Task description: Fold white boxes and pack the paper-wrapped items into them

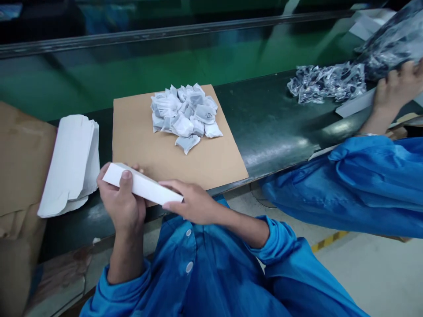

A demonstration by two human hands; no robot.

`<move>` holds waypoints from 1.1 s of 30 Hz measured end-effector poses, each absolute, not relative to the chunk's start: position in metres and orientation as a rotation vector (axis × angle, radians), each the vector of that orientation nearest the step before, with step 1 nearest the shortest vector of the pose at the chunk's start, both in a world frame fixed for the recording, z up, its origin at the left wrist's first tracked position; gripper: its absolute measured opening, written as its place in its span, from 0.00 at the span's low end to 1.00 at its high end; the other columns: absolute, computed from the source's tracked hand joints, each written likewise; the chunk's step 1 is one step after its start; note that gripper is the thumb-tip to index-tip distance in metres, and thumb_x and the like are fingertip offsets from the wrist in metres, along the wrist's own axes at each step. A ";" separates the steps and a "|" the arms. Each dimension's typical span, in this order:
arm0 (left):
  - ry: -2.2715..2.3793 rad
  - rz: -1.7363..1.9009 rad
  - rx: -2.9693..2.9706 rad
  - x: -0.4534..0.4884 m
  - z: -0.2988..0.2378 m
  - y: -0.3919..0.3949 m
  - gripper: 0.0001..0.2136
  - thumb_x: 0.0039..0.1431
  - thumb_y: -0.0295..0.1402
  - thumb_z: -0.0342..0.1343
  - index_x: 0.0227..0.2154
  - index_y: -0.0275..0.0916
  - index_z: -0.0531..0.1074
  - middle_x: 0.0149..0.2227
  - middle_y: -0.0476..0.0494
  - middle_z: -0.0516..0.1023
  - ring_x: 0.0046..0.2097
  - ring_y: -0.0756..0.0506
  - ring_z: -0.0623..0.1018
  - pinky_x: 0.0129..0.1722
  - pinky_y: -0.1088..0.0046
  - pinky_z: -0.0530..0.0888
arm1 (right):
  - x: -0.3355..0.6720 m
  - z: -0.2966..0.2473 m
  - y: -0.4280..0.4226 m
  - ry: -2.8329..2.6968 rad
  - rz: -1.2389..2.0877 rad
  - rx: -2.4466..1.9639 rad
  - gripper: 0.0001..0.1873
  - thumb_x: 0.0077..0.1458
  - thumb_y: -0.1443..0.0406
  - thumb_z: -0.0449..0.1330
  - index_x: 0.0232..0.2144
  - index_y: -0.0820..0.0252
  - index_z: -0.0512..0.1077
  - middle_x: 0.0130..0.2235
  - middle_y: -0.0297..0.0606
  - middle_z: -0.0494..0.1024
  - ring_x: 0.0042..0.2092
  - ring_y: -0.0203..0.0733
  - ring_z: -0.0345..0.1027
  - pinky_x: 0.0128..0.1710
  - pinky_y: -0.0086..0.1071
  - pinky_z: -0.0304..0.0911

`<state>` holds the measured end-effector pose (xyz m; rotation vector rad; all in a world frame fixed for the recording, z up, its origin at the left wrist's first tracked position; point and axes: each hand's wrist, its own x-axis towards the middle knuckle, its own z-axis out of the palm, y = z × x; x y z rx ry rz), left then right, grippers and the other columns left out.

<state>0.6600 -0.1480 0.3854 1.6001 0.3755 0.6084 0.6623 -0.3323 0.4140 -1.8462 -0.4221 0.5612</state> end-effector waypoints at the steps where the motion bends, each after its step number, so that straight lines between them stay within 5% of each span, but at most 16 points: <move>1: 0.313 0.650 1.744 0.662 0.387 -0.143 0.29 0.58 0.43 0.61 0.59 0.44 0.57 0.54 0.38 0.72 0.55 0.41 0.76 0.57 0.57 0.72 | 0.670 0.414 -0.337 -0.423 0.591 -1.846 0.28 0.57 0.63 0.62 0.60 0.58 0.67 0.54 0.41 0.77 0.48 0.44 0.74 0.46 0.36 0.69; 4: -0.255 0.626 2.338 0.661 0.393 -0.128 0.36 0.55 0.44 0.64 0.64 0.44 0.56 0.59 0.36 0.70 0.63 0.37 0.68 0.66 0.51 0.59 | 0.700 0.419 -0.348 -0.626 0.687 -1.861 0.21 0.58 0.62 0.62 0.54 0.61 0.72 0.50 0.40 0.79 0.47 0.43 0.74 0.45 0.32 0.67; 8: -1.012 0.383 2.699 0.657 0.394 -0.121 0.25 0.62 0.43 0.57 0.60 0.41 0.65 0.52 0.39 0.78 0.52 0.39 0.77 0.54 0.60 0.70 | 0.716 0.437 -0.356 -0.768 0.307 -2.298 0.16 0.62 0.59 0.60 0.49 0.62 0.74 0.48 0.43 0.79 0.49 0.45 0.71 0.47 0.36 0.63; 13: -0.729 0.517 2.950 0.653 0.395 -0.128 0.23 0.65 0.44 0.53 0.56 0.34 0.70 0.46 0.35 0.80 0.42 0.39 0.78 0.39 0.64 0.71 | 0.677 0.426 -0.358 -0.780 -0.179 -2.691 0.13 0.64 0.57 0.58 0.38 0.62 0.74 0.38 0.43 0.77 0.41 0.45 0.69 0.38 0.35 0.60; 18: -0.767 0.232 3.102 0.646 0.407 -0.140 0.24 0.66 0.30 0.47 0.64 0.48 0.61 0.62 0.30 0.67 0.56 0.32 0.73 0.44 0.54 0.71 | 0.642 0.374 -0.343 -0.838 -0.554 -2.697 0.14 0.65 0.70 0.52 0.28 0.59 0.71 0.28 0.37 0.73 0.31 0.39 0.63 0.32 0.34 0.55; 22: -0.932 0.073 3.046 0.645 0.409 -0.144 0.34 0.61 0.18 0.43 0.65 0.58 0.57 0.67 0.31 0.58 0.64 0.30 0.65 0.49 0.44 0.69 | 0.660 0.382 -0.351 -0.878 -0.500 -2.520 0.13 0.67 0.65 0.51 0.33 0.62 0.73 0.31 0.39 0.76 0.35 0.38 0.67 0.36 0.32 0.58; 28: -0.959 -0.002 3.053 0.641 0.413 -0.142 0.38 0.57 0.16 0.43 0.66 0.58 0.54 0.67 0.30 0.57 0.64 0.27 0.64 0.50 0.42 0.68 | 0.740 0.425 -0.355 -0.935 -0.166 -2.969 0.22 0.66 0.73 0.45 0.59 0.61 0.64 0.42 0.46 0.77 0.39 0.45 0.69 0.32 0.35 0.52; 33: -0.991 0.012 3.037 0.636 0.413 -0.123 0.38 0.58 0.14 0.41 0.66 0.60 0.55 0.66 0.31 0.57 0.63 0.31 0.65 0.48 0.48 0.71 | 0.740 0.432 -0.352 -1.101 0.076 -2.970 0.13 0.66 0.69 0.48 0.49 0.66 0.68 0.40 0.45 0.77 0.38 0.45 0.69 0.32 0.35 0.50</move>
